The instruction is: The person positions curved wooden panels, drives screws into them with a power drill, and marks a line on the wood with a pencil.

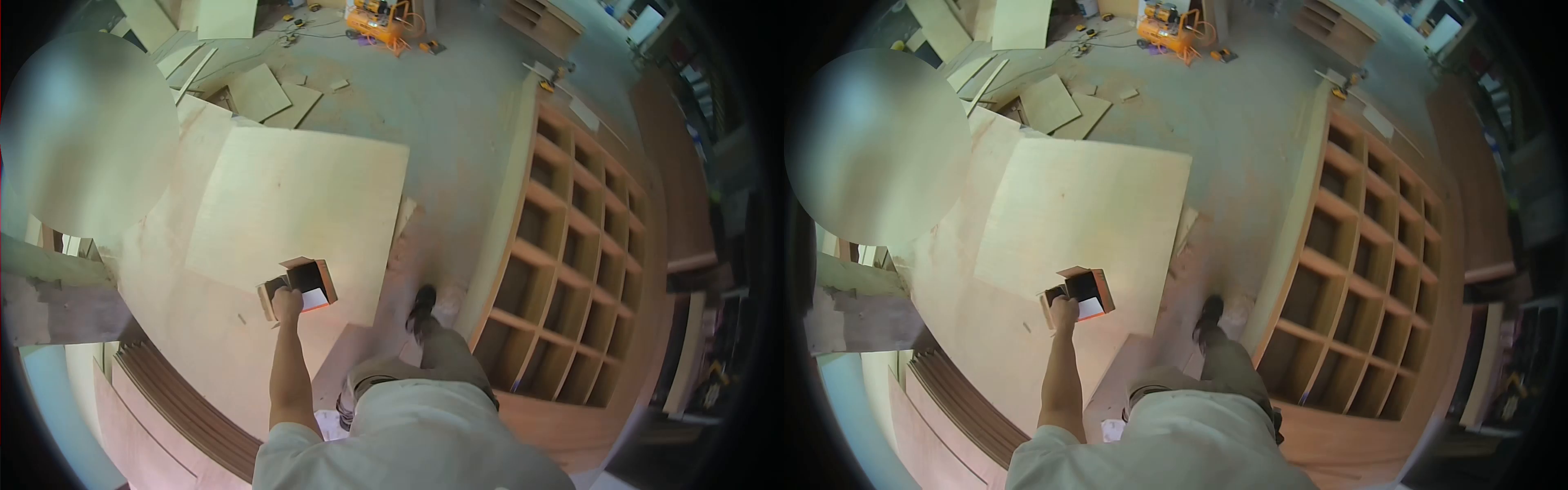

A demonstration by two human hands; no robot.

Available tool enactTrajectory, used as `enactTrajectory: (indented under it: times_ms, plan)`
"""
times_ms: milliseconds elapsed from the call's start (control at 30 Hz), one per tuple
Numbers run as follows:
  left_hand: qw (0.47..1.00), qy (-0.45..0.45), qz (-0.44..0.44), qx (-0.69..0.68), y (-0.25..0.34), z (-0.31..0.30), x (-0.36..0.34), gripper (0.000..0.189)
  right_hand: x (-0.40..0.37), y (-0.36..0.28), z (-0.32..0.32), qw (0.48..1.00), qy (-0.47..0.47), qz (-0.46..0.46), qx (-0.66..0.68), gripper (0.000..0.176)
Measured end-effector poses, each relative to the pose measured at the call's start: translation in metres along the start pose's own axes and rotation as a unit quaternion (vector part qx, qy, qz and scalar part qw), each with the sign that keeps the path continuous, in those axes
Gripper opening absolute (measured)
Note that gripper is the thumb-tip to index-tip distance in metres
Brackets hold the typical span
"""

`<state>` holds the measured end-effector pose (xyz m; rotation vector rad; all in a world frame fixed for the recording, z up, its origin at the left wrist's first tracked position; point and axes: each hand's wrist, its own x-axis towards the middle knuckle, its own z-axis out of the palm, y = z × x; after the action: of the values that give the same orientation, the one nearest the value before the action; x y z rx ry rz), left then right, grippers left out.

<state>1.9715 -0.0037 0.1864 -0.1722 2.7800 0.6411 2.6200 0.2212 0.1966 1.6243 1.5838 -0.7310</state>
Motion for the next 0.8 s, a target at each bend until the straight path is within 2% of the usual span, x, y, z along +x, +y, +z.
enactTrajectory:
  times_ms: [100,133,167,200,267,300,367,400,433,467,533,567,600,633,700,733,800]
  plan:
    - [0.989,-0.059,0.054,0.127,0.036,0.068,0.074,0.026,0.025,-0.017,-0.092,0.969,0.128,-0.182,-0.110,0.078]
    - [0.995,-0.080,-0.054,0.025,0.072,0.060,0.073,0.028,0.040,-0.027,-0.134,0.977,0.096,-0.137,-0.132,0.078]
    - [0.979,-0.092,-0.163,-0.081,0.112,0.053,0.072,0.031,0.061,-0.042,-0.179,0.979,0.079,-0.096,-0.163,0.078]
    - [0.975,-0.072,-0.187,-0.098,0.131,0.065,0.078,0.031,0.085,-0.074,-0.236,0.982,-0.023,0.068,-0.176,0.078]
    - [0.963,-0.025,-0.233,-0.134,0.160,0.090,0.099,0.034,0.096,-0.169,-0.337,0.934,0.118,-0.047,-0.335,0.075]
    - [0.957,-0.021,-0.254,-0.141,0.172,0.102,0.107,0.034,0.098,-0.222,-0.386,0.919,0.162,-0.132,-0.335,0.068]
    - [0.945,-0.015,-0.290,-0.152,0.190,0.123,0.128,0.035,0.103,-0.338,-0.459,0.882,0.235,-0.271,-0.304,0.066]
    - [0.931,0.016,-0.318,-0.178,0.203,0.129,0.137,0.036,0.110,-0.398,-0.484,0.847,0.255,-0.291,-0.364,0.068]
    - [0.930,0.039,-0.322,-0.174,0.212,0.132,0.152,0.036,0.122,-0.449,-0.506,0.778,0.305,-0.401,-0.376,0.062]
    - [0.926,0.059,-0.332,-0.169,0.214,0.133,0.163,0.037,0.145,-0.496,-0.522,0.740,0.313,-0.452,-0.387,0.063]
    - [0.915,0.080,-0.363,-0.158,0.209,0.148,0.188,0.040,0.148,-0.613,-0.546,0.652,0.283,-0.522,-0.472,0.057]
    - [0.898,0.088,-0.382,-0.199,0.204,0.158,0.207,0.043,0.138,-0.676,-0.550,0.577,0.278,-0.562,-0.523,0.053]
    - [0.890,0.091,-0.396,-0.206,0.205,0.161,0.227,0.044,0.146,-0.728,-0.547,0.541,0.254,-0.592,-0.541,0.050]
    - [0.883,0.093,-0.412,-0.207,0.201,0.157,0.244,0.045,0.143,-0.786,-0.541,0.530,0.191,-0.591,-0.577,0.048]
    - [0.833,0.139,-0.480,-0.236,0.220,0.133,0.283,0.044,0.139,-0.879,-0.513,0.400,0.173,-0.663,-0.609,0.049]
    - [0.825,0.151,-0.484,-0.250,0.224,0.121,0.302,0.044,0.137,-0.915,-0.493,0.333,0.172,-0.692,-0.617,0.050]
    - [0.807,0.167,-0.488,-0.288,0.216,0.122,0.324,0.043,0.137,-0.955,-0.444,0.251,0.168,-0.722,-0.623,0.037]
